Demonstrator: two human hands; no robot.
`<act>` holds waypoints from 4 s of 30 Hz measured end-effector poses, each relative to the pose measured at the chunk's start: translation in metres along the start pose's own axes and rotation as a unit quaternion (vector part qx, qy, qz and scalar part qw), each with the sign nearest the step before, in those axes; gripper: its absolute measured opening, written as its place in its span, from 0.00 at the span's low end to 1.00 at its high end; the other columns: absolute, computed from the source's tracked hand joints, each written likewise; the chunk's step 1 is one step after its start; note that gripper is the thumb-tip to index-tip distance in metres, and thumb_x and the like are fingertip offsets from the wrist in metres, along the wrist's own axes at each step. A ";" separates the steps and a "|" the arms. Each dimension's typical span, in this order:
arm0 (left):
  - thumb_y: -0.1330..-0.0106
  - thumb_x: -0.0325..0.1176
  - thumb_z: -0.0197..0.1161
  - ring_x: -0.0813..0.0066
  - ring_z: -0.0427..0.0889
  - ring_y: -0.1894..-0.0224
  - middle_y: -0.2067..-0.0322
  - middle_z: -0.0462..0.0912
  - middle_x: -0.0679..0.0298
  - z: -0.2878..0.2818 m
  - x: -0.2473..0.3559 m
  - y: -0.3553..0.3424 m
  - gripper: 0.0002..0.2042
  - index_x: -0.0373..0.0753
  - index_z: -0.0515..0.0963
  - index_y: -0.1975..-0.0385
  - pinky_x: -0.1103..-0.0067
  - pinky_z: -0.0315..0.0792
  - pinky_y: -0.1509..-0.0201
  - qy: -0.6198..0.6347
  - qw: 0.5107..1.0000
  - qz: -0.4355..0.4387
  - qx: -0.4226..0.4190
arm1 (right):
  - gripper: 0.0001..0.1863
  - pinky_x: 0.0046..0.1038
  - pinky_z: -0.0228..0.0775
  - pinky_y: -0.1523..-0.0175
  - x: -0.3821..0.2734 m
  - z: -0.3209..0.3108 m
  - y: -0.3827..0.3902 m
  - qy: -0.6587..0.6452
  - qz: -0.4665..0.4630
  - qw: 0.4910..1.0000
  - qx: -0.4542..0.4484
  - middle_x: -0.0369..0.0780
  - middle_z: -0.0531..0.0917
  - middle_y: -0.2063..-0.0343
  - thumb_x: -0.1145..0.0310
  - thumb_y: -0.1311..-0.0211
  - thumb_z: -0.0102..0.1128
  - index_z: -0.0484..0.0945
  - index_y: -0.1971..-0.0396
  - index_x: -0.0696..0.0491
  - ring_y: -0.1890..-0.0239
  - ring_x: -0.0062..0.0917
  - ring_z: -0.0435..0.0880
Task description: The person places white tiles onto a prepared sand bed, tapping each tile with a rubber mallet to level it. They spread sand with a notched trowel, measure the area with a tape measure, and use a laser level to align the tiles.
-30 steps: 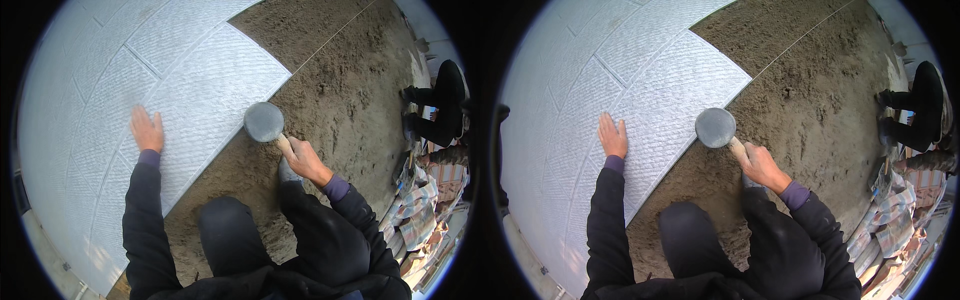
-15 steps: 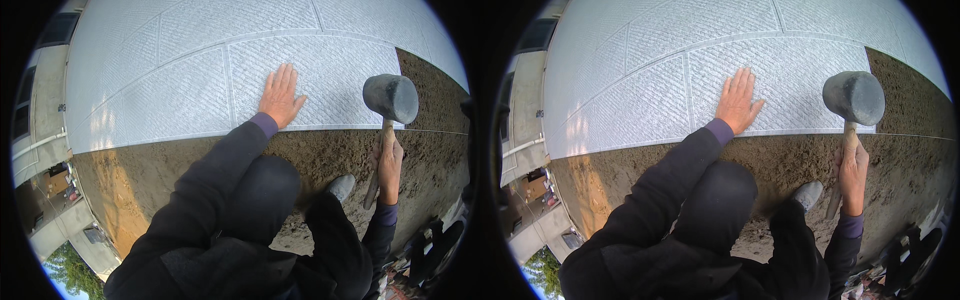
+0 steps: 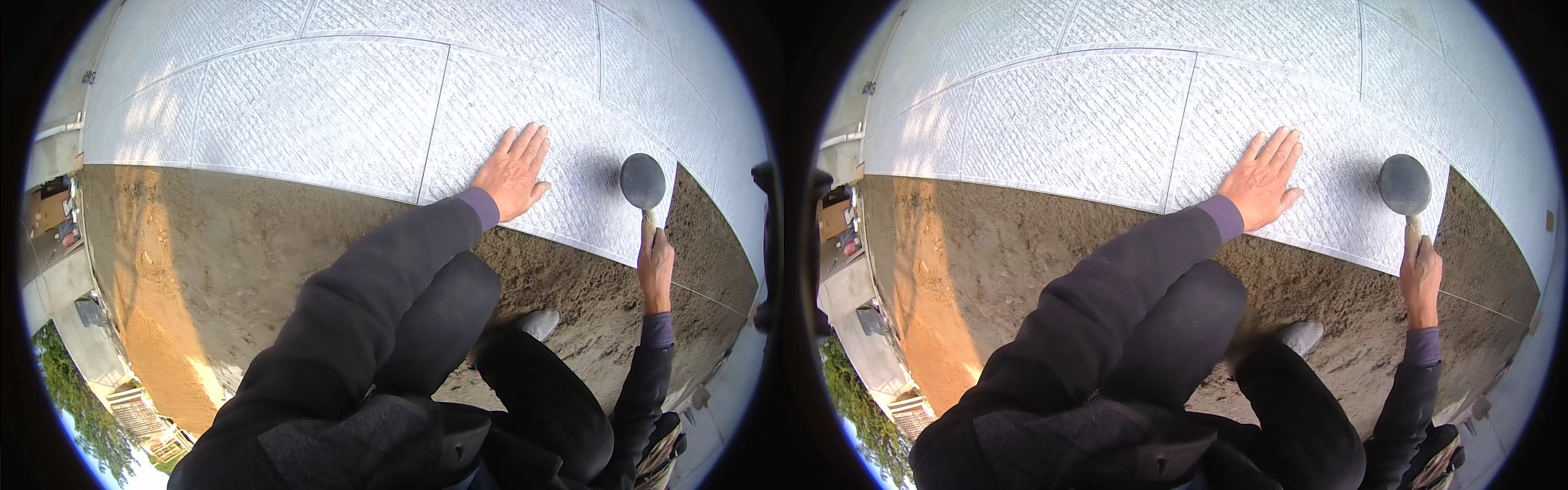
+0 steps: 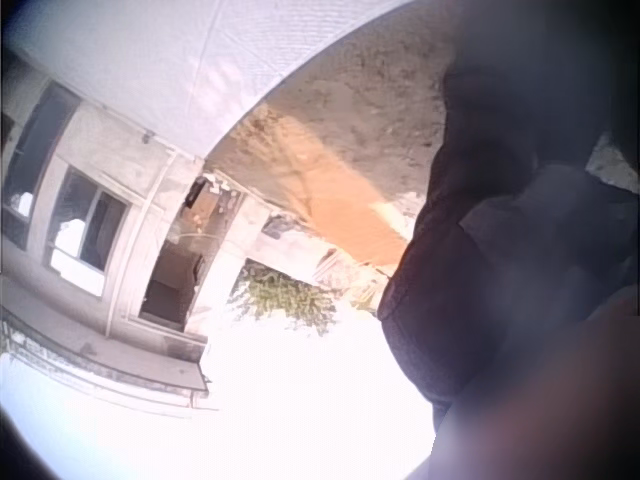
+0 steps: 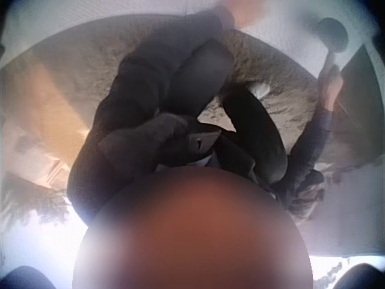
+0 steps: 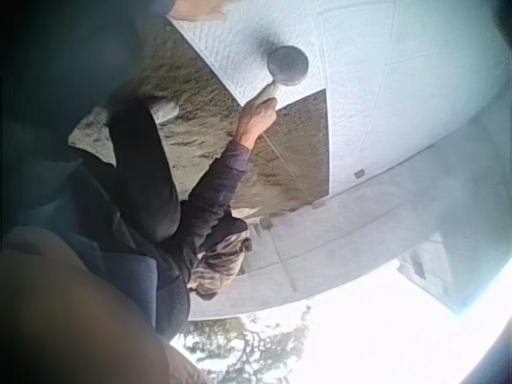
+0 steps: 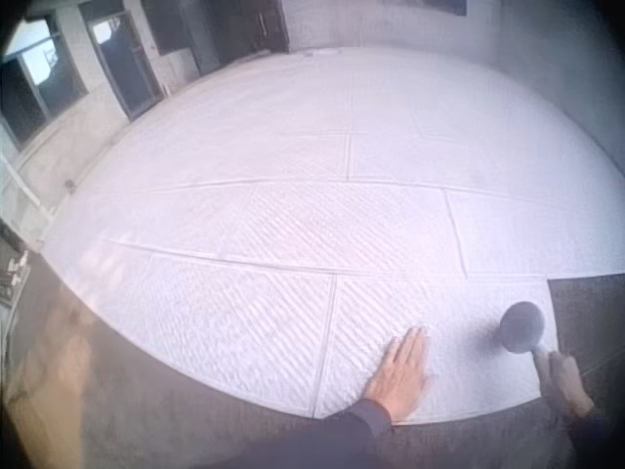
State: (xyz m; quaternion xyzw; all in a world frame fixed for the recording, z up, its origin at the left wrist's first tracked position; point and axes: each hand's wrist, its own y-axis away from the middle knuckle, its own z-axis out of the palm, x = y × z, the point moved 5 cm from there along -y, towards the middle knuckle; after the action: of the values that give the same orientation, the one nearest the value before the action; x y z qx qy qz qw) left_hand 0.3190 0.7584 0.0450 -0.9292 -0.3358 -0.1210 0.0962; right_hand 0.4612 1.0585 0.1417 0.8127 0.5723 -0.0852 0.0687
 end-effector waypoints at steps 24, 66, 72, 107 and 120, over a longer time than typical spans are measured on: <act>0.17 0.56 0.40 0.56 0.40 0.16 0.19 0.46 0.49 -0.008 0.004 0.001 0.37 0.29 0.52 0.21 0.57 0.40 0.15 -0.001 1.000 0.012 -0.017 | 0.34 0.20 0.54 0.81 -0.030 0.037 0.078 -0.412 0.282 0.858 -0.117 0.29 0.66 0.85 0.36 0.19 0.43 0.70 0.77 0.51 0.86 0.12 0.63; 0.24 0.56 0.54 0.52 0.42 0.16 0.20 0.49 0.45 0.013 0.027 -0.146 0.43 0.24 0.53 0.23 0.53 0.38 0.16 -0.049 0.997 0.056 -0.013 | 0.35 0.31 0.67 0.68 0.017 -0.012 0.078 -0.416 0.277 0.866 0.037 0.38 0.73 0.81 0.43 0.17 0.45 0.75 0.73 0.62 0.75 0.21 0.70; 0.24 0.55 0.56 0.52 0.42 0.16 0.20 0.49 0.45 0.010 0.029 -0.146 0.43 0.24 0.52 0.23 0.54 0.38 0.16 -0.052 0.997 0.046 -0.019 | 0.41 0.39 0.73 0.63 0.016 -0.001 0.032 -0.373 0.283 0.883 -0.018 0.51 0.80 0.79 0.37 0.19 0.45 0.79 0.74 0.66 0.72 0.35 0.80; 0.23 0.51 0.55 0.52 0.44 0.16 0.20 0.50 0.46 0.025 0.022 -0.144 0.40 0.24 0.55 0.24 0.55 0.40 0.16 -0.086 0.994 0.061 0.022 | 0.31 0.44 0.72 0.65 -0.011 0.033 0.221 -0.378 0.282 0.879 -0.074 0.55 0.78 0.79 0.47 0.18 0.48 0.78 0.68 0.64 0.76 0.41 0.80; 0.24 0.55 0.54 0.50 0.44 0.17 0.21 0.51 0.43 0.025 0.021 -0.144 0.42 0.24 0.54 0.24 0.55 0.38 0.16 -0.069 0.995 0.072 0.027 | 0.27 0.45 0.72 0.66 -0.019 0.022 0.206 -0.382 0.279 0.877 -0.082 0.59 0.80 0.75 0.52 0.19 0.52 0.78 0.65 0.65 0.71 0.57 0.83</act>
State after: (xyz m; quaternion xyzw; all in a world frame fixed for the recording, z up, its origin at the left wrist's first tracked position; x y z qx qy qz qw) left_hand 0.2453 0.8866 0.0417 -0.9541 -0.2772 -0.0405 0.1061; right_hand 0.6476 0.9675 0.1268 0.8346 0.2556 -0.3187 0.3695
